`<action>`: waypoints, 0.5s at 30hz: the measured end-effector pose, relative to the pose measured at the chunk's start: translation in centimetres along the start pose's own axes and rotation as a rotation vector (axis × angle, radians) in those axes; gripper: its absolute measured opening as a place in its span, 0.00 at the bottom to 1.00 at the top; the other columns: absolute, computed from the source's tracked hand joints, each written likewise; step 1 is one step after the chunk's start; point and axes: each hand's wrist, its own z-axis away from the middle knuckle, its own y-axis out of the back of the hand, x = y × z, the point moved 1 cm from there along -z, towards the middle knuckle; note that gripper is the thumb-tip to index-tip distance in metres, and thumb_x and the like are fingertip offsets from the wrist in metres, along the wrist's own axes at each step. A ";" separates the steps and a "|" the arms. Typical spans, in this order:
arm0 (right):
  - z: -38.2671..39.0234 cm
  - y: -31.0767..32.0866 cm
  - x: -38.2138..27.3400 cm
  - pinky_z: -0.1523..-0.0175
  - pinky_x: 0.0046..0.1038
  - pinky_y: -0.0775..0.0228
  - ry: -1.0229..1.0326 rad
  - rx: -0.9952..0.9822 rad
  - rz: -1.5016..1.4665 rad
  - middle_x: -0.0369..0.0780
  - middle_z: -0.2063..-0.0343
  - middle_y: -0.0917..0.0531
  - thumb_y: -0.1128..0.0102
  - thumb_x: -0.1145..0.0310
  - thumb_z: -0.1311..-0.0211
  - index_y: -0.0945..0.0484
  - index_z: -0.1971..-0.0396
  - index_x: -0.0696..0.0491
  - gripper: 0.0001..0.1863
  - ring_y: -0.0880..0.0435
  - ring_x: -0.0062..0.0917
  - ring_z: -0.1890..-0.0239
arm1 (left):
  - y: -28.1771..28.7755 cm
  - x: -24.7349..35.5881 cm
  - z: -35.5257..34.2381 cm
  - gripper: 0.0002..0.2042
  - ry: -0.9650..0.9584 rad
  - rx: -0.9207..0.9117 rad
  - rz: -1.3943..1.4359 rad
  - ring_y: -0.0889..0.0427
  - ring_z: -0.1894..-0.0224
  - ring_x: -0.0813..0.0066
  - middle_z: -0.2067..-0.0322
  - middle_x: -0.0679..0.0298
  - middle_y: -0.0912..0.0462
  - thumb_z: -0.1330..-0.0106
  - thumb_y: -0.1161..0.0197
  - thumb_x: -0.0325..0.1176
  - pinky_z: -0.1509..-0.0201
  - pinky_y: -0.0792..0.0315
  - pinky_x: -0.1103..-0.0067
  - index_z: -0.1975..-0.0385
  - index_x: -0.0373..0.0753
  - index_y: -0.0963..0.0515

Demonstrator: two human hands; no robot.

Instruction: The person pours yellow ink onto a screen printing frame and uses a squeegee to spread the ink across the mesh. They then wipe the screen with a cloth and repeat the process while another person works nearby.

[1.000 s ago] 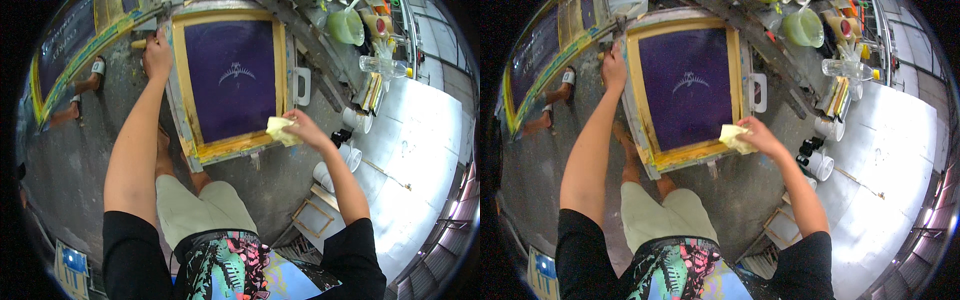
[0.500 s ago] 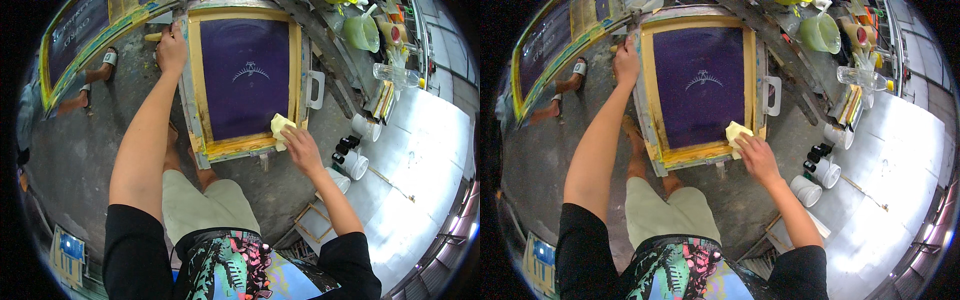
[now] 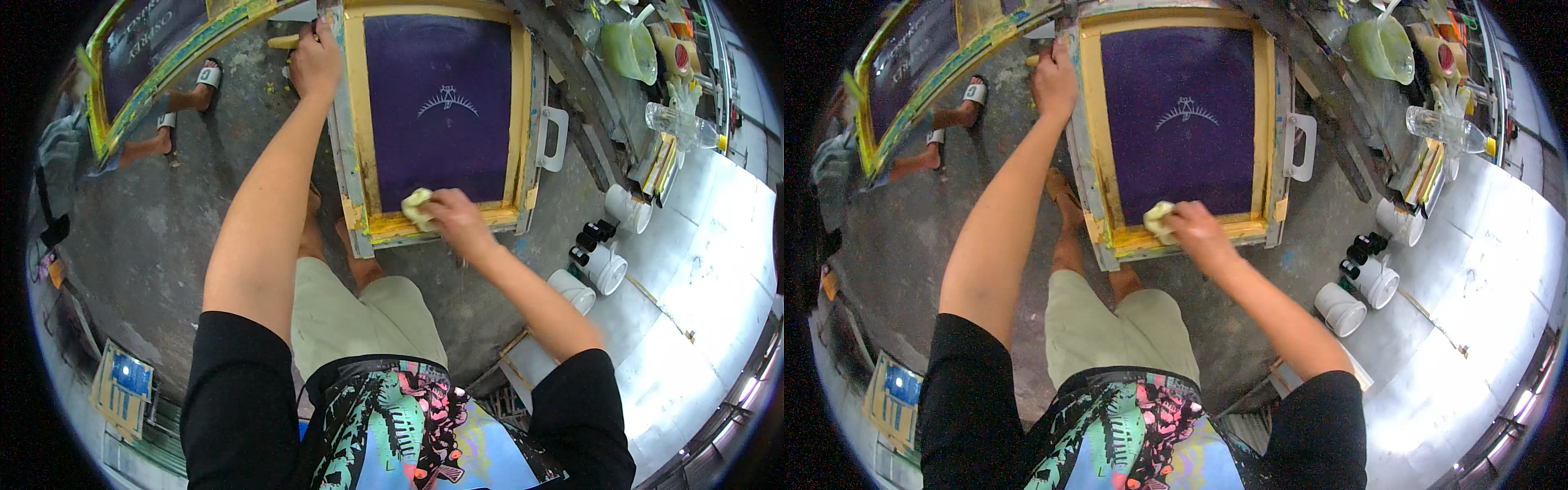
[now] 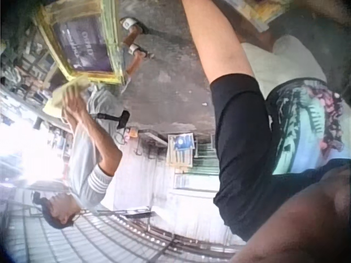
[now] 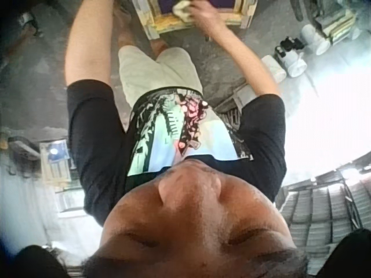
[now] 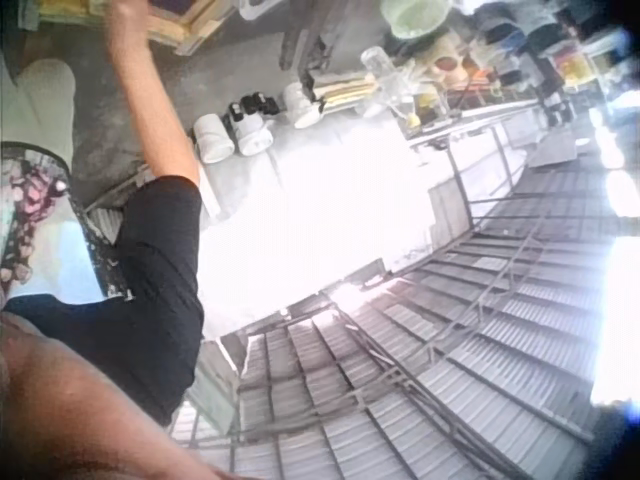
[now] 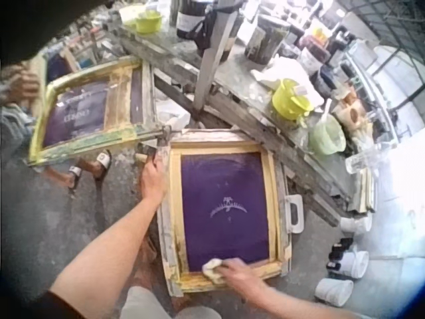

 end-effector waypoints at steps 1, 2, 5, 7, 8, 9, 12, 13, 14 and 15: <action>-0.8 -1.7 -0.8 0.51 0.36 0.25 0.021 -0.016 0.012 0.41 0.61 0.21 0.35 0.80 0.52 0.16 0.60 0.54 0.16 0.21 0.38 0.57 | -0.1 0.2 0.0 0.27 0.020 -0.017 0.027 0.20 0.50 0.36 0.55 0.41 0.16 0.23 0.59 0.56 0.45 0.28 0.52 0.45 0.40 0.22; -1.6 -2.5 -2.2 0.52 0.37 0.25 0.032 -0.015 0.020 0.41 0.62 0.22 0.38 0.78 0.50 0.17 0.60 0.55 0.14 0.22 0.38 0.57 | 0.1 0.1 0.1 0.28 0.043 -0.032 0.046 0.21 0.49 0.35 0.54 0.41 0.17 0.24 0.59 0.56 0.44 0.29 0.53 0.45 0.40 0.22; -3.3 -5.3 -5.8 0.52 0.37 0.24 0.015 -0.016 0.036 0.42 0.62 0.23 0.41 0.78 0.47 0.18 0.61 0.56 0.13 0.23 0.38 0.56 | 0.4 -0.1 0.2 0.28 0.017 -0.017 0.085 0.20 0.50 0.35 0.55 0.41 0.16 0.23 0.59 0.57 0.45 0.29 0.53 0.45 0.39 0.22; -3.6 -6.0 -6.6 0.51 0.37 0.24 -0.018 0.053 0.020 0.42 0.61 0.23 0.41 0.79 0.48 0.18 0.60 0.56 0.13 0.23 0.39 0.56 | 0.5 0.0 0.5 0.29 0.044 -0.039 0.088 0.21 0.50 0.34 0.54 0.40 0.17 0.23 0.58 0.57 0.44 0.29 0.53 0.45 0.37 0.23; -3.9 -5.9 -6.8 0.51 0.36 0.24 -0.037 0.119 -0.009 0.42 0.61 0.23 0.41 0.79 0.48 0.18 0.61 0.56 0.13 0.23 0.39 0.55 | 0.6 -0.2 0.4 0.29 0.062 -0.041 0.083 0.21 0.49 0.34 0.54 0.40 0.17 0.23 0.58 0.57 0.44 0.30 0.53 0.45 0.36 0.23; -4.3 -5.9 -6.9 0.51 0.36 0.24 -0.055 0.181 -0.040 0.42 0.60 0.22 0.41 0.80 0.49 0.18 0.61 0.55 0.14 0.23 0.39 0.55 | 0.6 -0.2 0.1 0.28 0.025 -0.012 0.110 0.20 0.51 0.35 0.56 0.40 0.16 0.23 0.58 0.56 0.46 0.29 0.53 0.46 0.37 0.24; -10.3 -4.6 -5.9 0.51 0.39 0.25 -0.145 0.346 -0.004 0.43 0.60 0.21 0.36 0.82 0.57 0.17 0.64 0.55 0.16 0.21 0.40 0.56 | 0.3 -0.2 0.2 0.27 -0.014 0.000 0.092 0.19 0.52 0.35 0.59 0.40 0.16 0.23 0.58 0.56 0.49 0.28 0.52 0.46 0.37 0.25; -13.1 -2.8 -5.9 0.51 0.40 0.25 -0.120 0.382 0.023 0.43 0.61 0.21 0.38 0.81 0.55 0.17 0.64 0.55 0.14 0.21 0.41 0.57 | 0.4 -0.6 0.6 0.27 -0.014 -0.013 0.097 0.20 0.52 0.35 0.58 0.40 0.16 0.23 0.58 0.55 0.49 0.28 0.52 0.46 0.37 0.25; -16.3 -1.9 -4.6 0.51 0.40 0.25 -0.097 0.414 0.066 0.43 0.61 0.20 0.38 0.80 0.52 0.16 0.63 0.54 0.14 0.21 0.41 0.56 | 0.2 -0.3 0.4 0.27 -0.022 -0.020 0.112 0.20 0.51 0.35 0.57 0.40 0.16 0.23 0.58 0.55 0.48 0.28 0.52 0.46 0.37 0.25; -19.1 -0.4 -3.8 0.51 0.40 0.25 -0.075 0.458 0.060 0.42 0.61 0.20 0.37 0.80 0.51 0.15 0.64 0.53 0.12 0.21 0.41 0.57 | 0.0 0.1 -0.1 0.27 -0.035 -0.018 0.132 0.20 0.51 0.35 0.57 0.40 0.16 0.23 0.58 0.55 0.47 0.29 0.52 0.45 0.36 0.25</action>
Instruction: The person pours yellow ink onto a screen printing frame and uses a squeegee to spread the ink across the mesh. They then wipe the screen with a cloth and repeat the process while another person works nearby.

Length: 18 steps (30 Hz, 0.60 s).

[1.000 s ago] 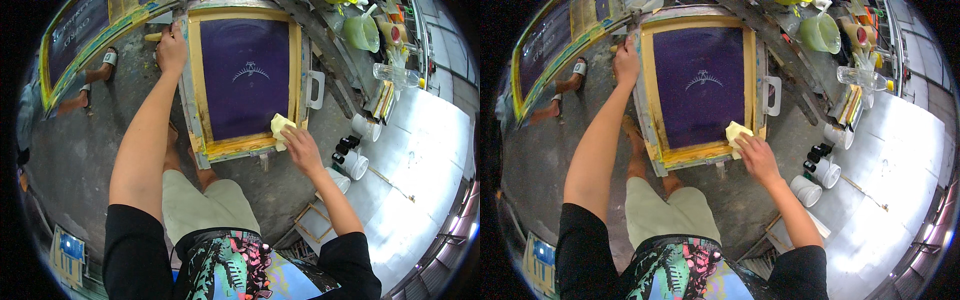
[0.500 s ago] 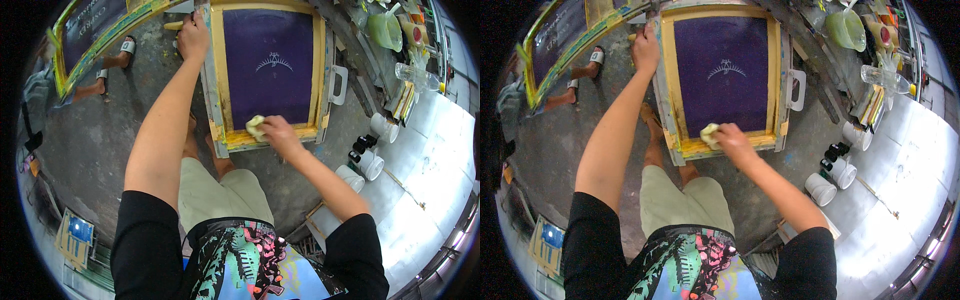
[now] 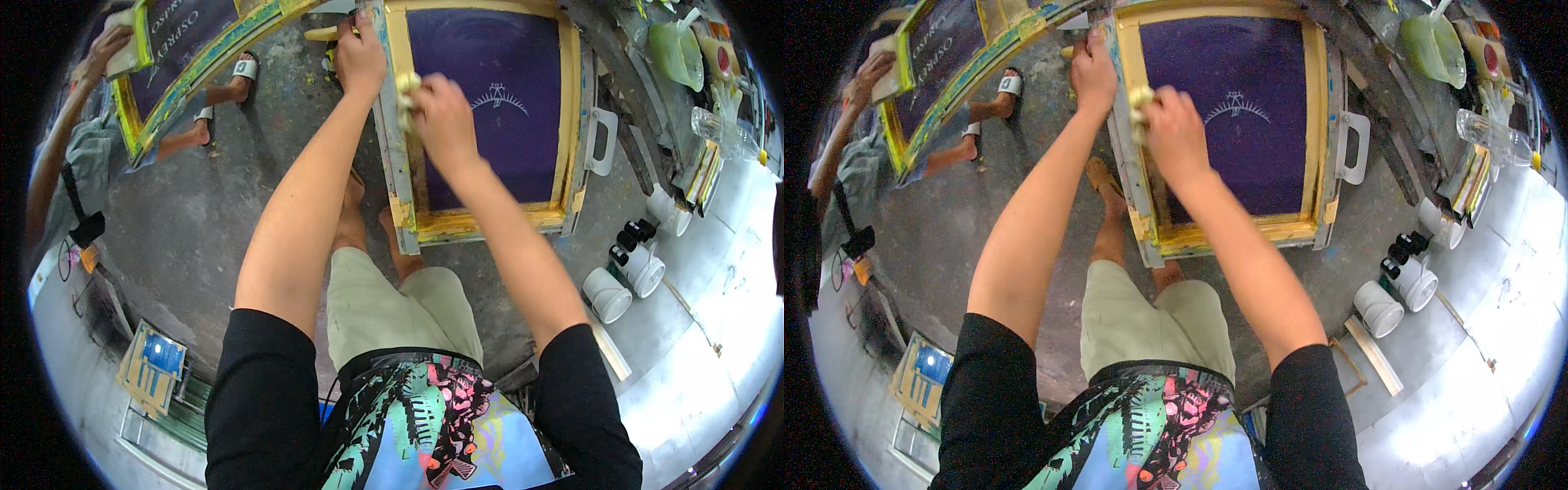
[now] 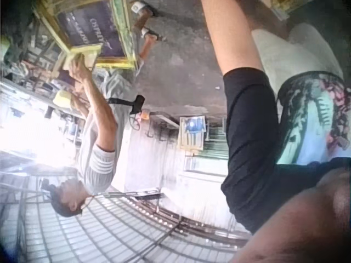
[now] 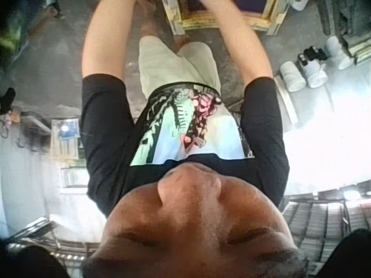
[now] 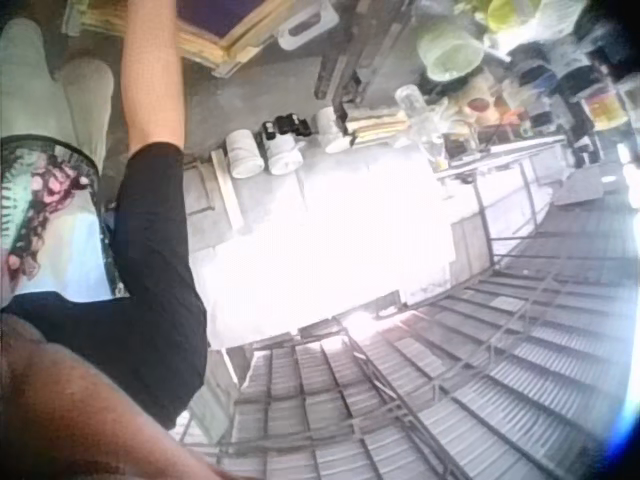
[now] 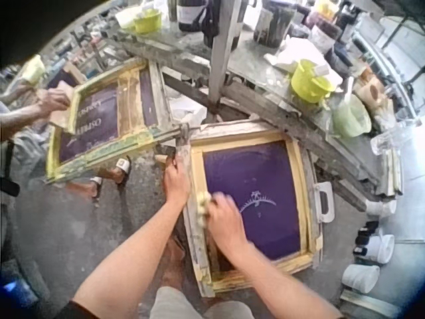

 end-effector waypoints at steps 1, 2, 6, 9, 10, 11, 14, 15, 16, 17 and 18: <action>-2.6 0.0 0.8 0.51 0.40 0.25 0.030 0.070 -0.041 0.42 0.61 0.20 0.37 0.79 0.50 0.14 0.65 0.53 0.11 0.20 0.40 0.58 | -0.3 -0.1 -0.1 0.28 0.016 -0.012 0.070 0.21 0.50 0.35 0.55 0.40 0.17 0.23 0.56 0.56 0.45 0.29 0.55 0.45 0.35 0.25; -3.3 0.1 0.8 0.52 0.39 0.24 0.044 0.067 -0.012 0.43 0.61 0.20 0.39 0.78 0.48 0.15 0.65 0.52 0.10 0.21 0.40 0.58 | -0.6 -0.6 -0.1 0.28 0.017 -0.006 0.088 0.21 0.49 0.36 0.55 0.40 0.17 0.23 0.56 0.56 0.44 0.29 0.56 0.45 0.35 0.25; -0.8 -0.5 -0.4 0.54 0.38 0.20 0.047 -0.049 0.091 0.47 0.54 0.23 0.45 0.77 0.40 0.18 0.59 0.55 0.11 0.22 0.43 0.54 | -0.3 -1.5 -0.8 0.29 0.039 -0.020 0.138 0.21 0.47 0.38 0.53 0.41 0.17 0.23 0.56 0.56 0.42 0.29 0.59 0.46 0.33 0.24; 9.1 1.5 -2.1 0.44 0.40 0.23 0.043 -0.174 -0.024 0.51 0.50 0.25 0.44 0.82 0.43 0.23 0.44 0.58 0.24 0.23 0.46 0.47 | 0.5 -0.6 -0.3 0.29 0.108 -0.049 0.098 0.21 0.46 0.39 0.52 0.41 0.18 0.22 0.57 0.55 0.41 0.29 0.59 0.44 0.33 0.25; 11.7 2.5 -1.9 0.44 0.39 0.24 0.068 -0.254 -0.042 0.50 0.49 0.26 0.44 0.82 0.45 0.22 0.45 0.57 0.25 0.23 0.45 0.47 | 0.3 -0.1 -0.1 0.29 0.123 -0.051 0.104 0.21 0.46 0.39 0.52 0.41 0.18 0.22 0.57 0.56 0.41 0.29 0.59 0.43 0.34 0.26; 13.7 3.0 -1.7 0.44 0.39 0.24 0.085 -0.300 -0.049 0.50 0.48 0.26 0.43 0.82 0.47 0.21 0.46 0.56 0.25 0.23 0.45 0.48 | 0.4 0.1 0.1 0.29 0.139 -0.056 0.100 0.21 0.45 0.39 0.52 0.41 0.18 0.22 0.58 0.56 0.41 0.29 0.58 0.43 0.34 0.26; 13.3 2.9 -1.1 0.46 0.39 0.20 0.042 -0.403 -0.031 0.50 0.46 0.27 0.43 0.82 0.49 0.20 0.48 0.58 0.24 0.25 0.46 0.43 | -0.4 -1.5 0.0 0.30 0.126 0.009 0.124 0.21 0.45 0.38 0.51 0.42 0.18 0.23 0.59 0.59 0.40 0.30 0.57 0.41 0.37 0.27; 10.9 2.3 -1.1 0.48 0.39 0.19 0.110 -0.255 -0.002 0.49 0.45 0.27 0.43 0.83 0.48 0.20 0.49 0.59 0.23 0.25 0.45 0.44 | -0.1 -1.4 -0.2 0.30 0.125 -0.005 0.134 0.21 0.45 0.39 0.51 0.42 0.18 0.23 0.59 0.59 0.40 0.30 0.58 0.41 0.36 0.27; 7.1 2.5 -1.9 0.48 0.38 0.19 0.109 -0.172 0.025 0.47 0.45 0.26 0.44 0.83 0.48 0.21 0.50 0.61 0.22 0.24 0.44 0.45 | 0.2 -1.2 0.0 0.30 0.126 -0.026 0.145 0.21 0.45 0.39 0.51 0.41 0.18 0.23 0.58 0.59 0.40 0.30 0.58 0.41 0.36 0.28; 3.7 1.9 -2.1 0.46 0.36 0.21 0.123 -0.106 0.082 0.45 0.47 0.25 0.45 0.82 0.48 0.20 0.53 0.62 0.20 0.24 0.42 0.47 | 0.3 -0.7 0.1 0.31 0.127 -0.044 0.160 0.21 0.45 0.39 0.50 0.41 0.18 0.23 0.58 0.59 0.40 0.30 0.58 0.42 0.35 0.28; 0.4 0.9 -1.4 0.45 0.34 0.24 0.199 0.031 0.126 0.43 0.51 0.23 0.44 0.80 0.49 0.20 0.56 0.60 0.18 0.24 0.39 0.49 | 0.2 -0.4 0.1 0.31 0.123 -0.044 0.169 0.21 0.45 0.39 0.51 0.41 0.18 0.23 0.58 0.59 0.40 0.30 0.58 0.42 0.34 0.28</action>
